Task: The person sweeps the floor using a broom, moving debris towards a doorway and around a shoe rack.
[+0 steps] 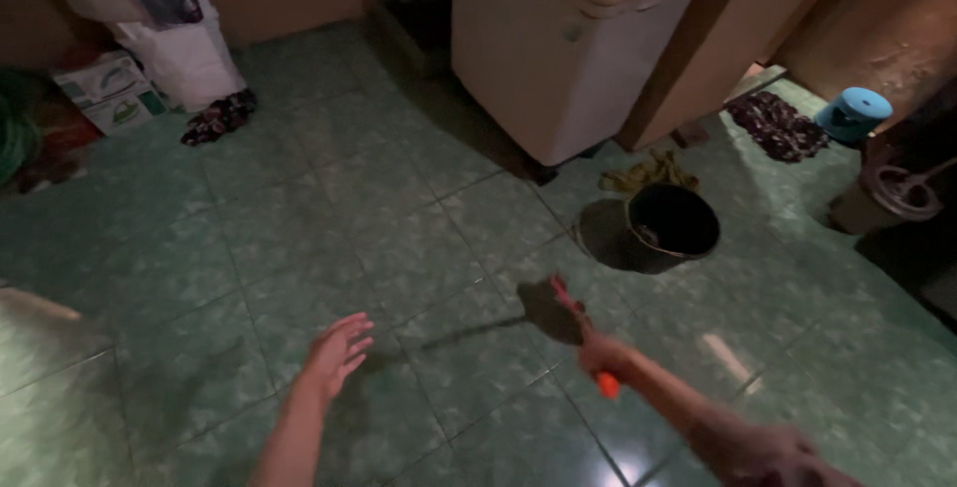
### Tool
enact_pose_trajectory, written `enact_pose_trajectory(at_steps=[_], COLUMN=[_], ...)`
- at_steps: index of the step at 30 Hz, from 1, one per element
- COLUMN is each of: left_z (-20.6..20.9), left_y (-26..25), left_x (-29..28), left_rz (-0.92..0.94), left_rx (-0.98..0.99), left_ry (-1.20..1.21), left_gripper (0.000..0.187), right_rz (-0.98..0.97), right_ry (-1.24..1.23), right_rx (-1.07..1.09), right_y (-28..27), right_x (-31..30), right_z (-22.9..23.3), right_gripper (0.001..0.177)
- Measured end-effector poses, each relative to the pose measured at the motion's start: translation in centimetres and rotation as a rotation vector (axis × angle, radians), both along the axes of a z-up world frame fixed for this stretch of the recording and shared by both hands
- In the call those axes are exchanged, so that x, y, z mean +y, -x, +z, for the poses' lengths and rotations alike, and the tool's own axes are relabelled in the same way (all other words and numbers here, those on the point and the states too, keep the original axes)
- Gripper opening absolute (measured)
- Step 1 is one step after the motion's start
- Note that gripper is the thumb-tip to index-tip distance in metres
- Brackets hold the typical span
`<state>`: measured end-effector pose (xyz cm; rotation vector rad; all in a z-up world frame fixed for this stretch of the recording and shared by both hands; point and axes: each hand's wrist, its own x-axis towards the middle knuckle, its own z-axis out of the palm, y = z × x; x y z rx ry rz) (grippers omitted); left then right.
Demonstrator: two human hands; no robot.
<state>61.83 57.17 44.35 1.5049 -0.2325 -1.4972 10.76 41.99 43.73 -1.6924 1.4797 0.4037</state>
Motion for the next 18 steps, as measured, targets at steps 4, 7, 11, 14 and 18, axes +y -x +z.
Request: enact_pose_trajectory(at_steps=[4,7,11,14,18], left_z=[1.7,2.5,2.5,2.7,2.6], left_y=[0.5,0.7,1.8,2.3,1.9], left_x=[-0.3,-1.0,-3.6,-5.7,-8.8], left_rz=[-0.008,-0.012,0.008,-0.005,-0.038], left_rx=[-0.017,-0.052,-0.021,-0.028,-0.035], left_ry=[-0.004,-0.007,-0.008,0.010,0.028], left_gripper=[0.038,0.037,0.037,0.037,0.038], right_rz=[0.131,-0.177,-0.621,-0.863,-0.676], right_ry=[-0.225,-0.732,-1.157,-1.184,-0.699], right_rx=[-0.287,-0.726,-0.884,-0.861,-0.757], right_y=[-7.2,-11.2,-10.8,-8.3,-1.1], right_x=[3.1,2.4,-1.9,-4.6,-11.1], right_z=[-3.9,-3.4,2.2,6.9,11.6], right_gripper=[0.026,0.026,0.027,0.029,0.011])
